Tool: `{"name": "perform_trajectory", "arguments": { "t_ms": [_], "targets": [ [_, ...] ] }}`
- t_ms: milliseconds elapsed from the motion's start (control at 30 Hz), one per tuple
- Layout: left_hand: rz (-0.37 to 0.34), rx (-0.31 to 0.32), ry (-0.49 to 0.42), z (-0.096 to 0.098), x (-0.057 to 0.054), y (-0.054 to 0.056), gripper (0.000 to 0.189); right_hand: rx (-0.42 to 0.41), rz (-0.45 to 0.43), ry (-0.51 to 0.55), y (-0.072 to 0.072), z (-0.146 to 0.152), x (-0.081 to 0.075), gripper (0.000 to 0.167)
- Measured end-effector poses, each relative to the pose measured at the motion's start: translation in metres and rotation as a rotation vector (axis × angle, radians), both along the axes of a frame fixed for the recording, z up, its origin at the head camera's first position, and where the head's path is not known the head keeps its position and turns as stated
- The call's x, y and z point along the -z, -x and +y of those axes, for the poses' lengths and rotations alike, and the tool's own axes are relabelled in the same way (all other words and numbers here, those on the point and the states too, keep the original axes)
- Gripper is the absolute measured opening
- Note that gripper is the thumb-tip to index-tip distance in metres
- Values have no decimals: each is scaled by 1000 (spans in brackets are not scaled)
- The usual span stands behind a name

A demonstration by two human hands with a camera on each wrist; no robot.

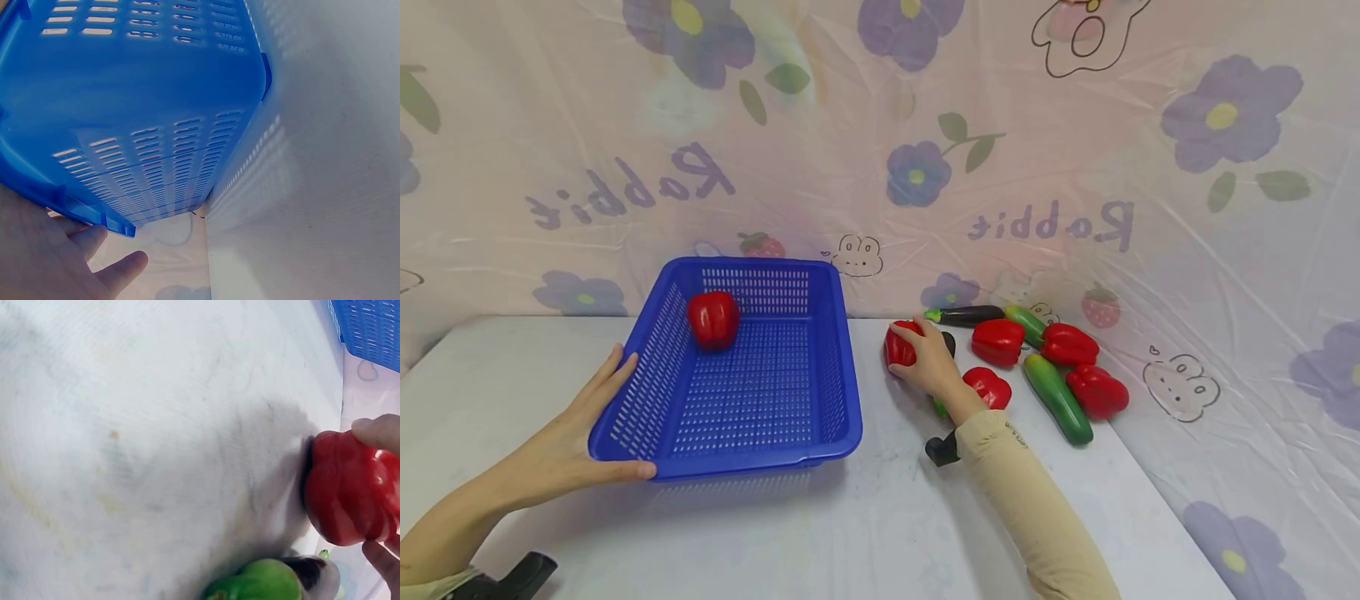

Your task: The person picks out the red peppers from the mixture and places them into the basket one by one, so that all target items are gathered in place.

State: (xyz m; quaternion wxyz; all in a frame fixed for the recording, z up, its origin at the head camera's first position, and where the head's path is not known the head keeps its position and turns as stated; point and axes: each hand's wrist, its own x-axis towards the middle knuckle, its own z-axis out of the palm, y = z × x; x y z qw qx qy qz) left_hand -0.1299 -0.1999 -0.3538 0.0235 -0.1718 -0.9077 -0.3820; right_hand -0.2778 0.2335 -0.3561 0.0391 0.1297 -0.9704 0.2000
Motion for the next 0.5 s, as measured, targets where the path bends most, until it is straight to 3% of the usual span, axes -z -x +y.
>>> {"name": "perform_trajectory", "arguments": {
  "t_ms": [267,500],
  "targets": [
    [3,1,4,1,1,1,126,-17,34,17,1,1,-1,70],
    [5,-2,6,0,0,0,126,-43,127,17,6,-2,-11,68]
  ]
}}
